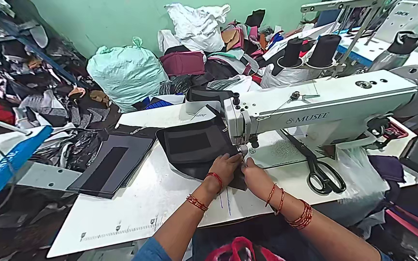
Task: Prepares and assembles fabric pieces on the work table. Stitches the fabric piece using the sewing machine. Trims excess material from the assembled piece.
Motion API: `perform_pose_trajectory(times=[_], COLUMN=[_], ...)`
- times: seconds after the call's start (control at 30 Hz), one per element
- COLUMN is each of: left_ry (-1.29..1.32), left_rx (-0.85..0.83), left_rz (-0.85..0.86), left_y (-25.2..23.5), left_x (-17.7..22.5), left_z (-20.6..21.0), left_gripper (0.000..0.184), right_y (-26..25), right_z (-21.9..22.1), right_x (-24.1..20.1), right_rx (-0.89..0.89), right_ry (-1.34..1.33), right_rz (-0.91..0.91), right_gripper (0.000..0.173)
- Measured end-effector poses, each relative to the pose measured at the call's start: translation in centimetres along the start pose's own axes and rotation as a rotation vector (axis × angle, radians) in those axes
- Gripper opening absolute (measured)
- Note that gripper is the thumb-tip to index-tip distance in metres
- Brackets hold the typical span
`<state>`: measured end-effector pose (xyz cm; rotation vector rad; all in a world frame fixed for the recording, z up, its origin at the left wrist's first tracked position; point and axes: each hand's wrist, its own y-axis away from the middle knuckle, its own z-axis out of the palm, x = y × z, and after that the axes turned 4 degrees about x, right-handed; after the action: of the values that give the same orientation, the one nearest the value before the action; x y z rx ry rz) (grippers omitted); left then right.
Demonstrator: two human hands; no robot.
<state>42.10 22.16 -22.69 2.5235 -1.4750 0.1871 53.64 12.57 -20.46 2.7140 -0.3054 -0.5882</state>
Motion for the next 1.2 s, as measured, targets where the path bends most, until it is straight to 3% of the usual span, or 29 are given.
perform_pose_trajectory(times=[0.13, 0.33, 0.77, 1.2], left_ry=[0.062, 0.132, 0.163, 0.184], left_rx=[0.259, 0.341, 0.385, 0.304], left_rz=[0.054, 0.077, 0.104, 0.024], left_y=[0.4, 0.6, 0.4, -0.5], left_x=[-0.6, -0.8, -1.1, -1.0], left_z=[1.7, 2.7, 3.4, 2.4], left_gripper=[0.051, 0.047, 0.045, 0.045], right_y=[-0.1, 0.1, -0.1, -1.1], right_z=[0.1, 0.2, 0.2, -0.5], right_x=[0.1, 0.3, 0.4, 0.7], right_rx=[0.004, 0.004, 0.008, 0.020], right_ry=[-0.023, -0.034, -0.043, -0.102], right_rz=[-0.008, -0.018, -0.016, 0.000], right_gripper=[0.037, 0.038, 0.037, 0.039])
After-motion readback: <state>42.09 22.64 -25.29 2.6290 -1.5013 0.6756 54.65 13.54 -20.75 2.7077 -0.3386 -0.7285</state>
